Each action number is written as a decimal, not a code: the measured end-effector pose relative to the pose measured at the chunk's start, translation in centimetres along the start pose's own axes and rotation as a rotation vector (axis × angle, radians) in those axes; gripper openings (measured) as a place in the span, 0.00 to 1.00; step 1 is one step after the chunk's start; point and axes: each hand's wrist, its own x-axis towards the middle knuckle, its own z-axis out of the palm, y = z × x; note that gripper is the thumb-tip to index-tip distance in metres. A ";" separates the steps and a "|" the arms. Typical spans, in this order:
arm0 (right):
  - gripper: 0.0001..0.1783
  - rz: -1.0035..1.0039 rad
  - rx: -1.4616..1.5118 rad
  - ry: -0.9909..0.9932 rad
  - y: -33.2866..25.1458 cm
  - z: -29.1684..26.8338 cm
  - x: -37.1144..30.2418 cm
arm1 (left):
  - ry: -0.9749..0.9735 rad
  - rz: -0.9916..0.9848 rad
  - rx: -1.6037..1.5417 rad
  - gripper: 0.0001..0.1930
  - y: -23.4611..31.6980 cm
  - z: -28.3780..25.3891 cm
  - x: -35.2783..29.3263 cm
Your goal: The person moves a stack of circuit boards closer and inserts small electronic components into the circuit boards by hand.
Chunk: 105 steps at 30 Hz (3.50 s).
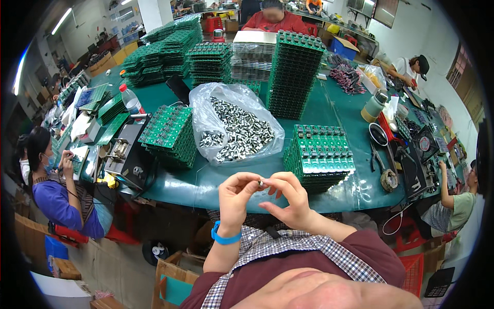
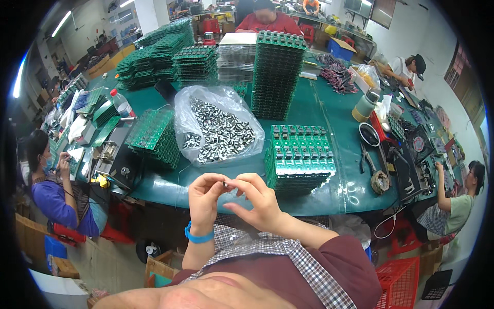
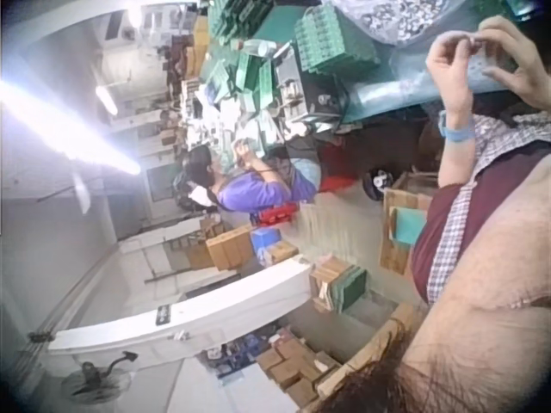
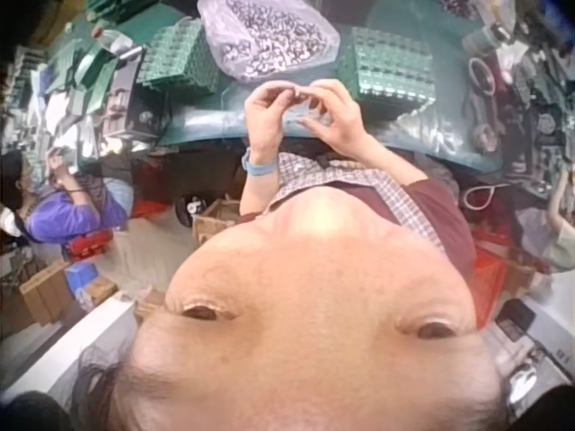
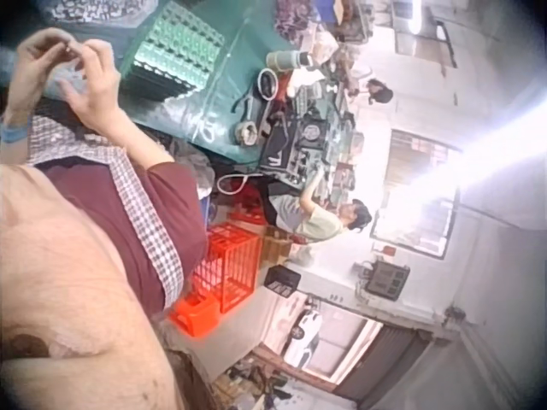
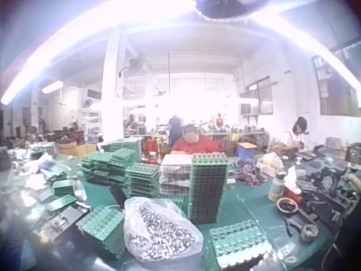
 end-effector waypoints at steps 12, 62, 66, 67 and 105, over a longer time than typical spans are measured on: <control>0.15 -0.432 -0.160 0.033 -0.8 -6.4 0.7 | -0.195 0.069 0.063 0.06 1.4 5.6 -2.7; 0.11 -0.370 0.169 -0.306 2.6 -13.9 6.2 | -0.231 0.666 0.704 0.09 -0.1 10.3 2.4; 0.12 -0.439 0.026 -0.317 2.8 -13.2 7.2 | -0.288 0.810 0.809 0.13 -0.3 8.7 3.4; 0.12 -0.444 0.006 -0.315 2.5 -13.1 7.2 | -0.287 0.851 0.840 0.13 -0.2 8.6 3.2; 0.07 -0.075 -0.684 -0.438 9.5 -14.9 8.7 | 0.125 0.331 1.653 0.09 -10.2 -8.2 12.0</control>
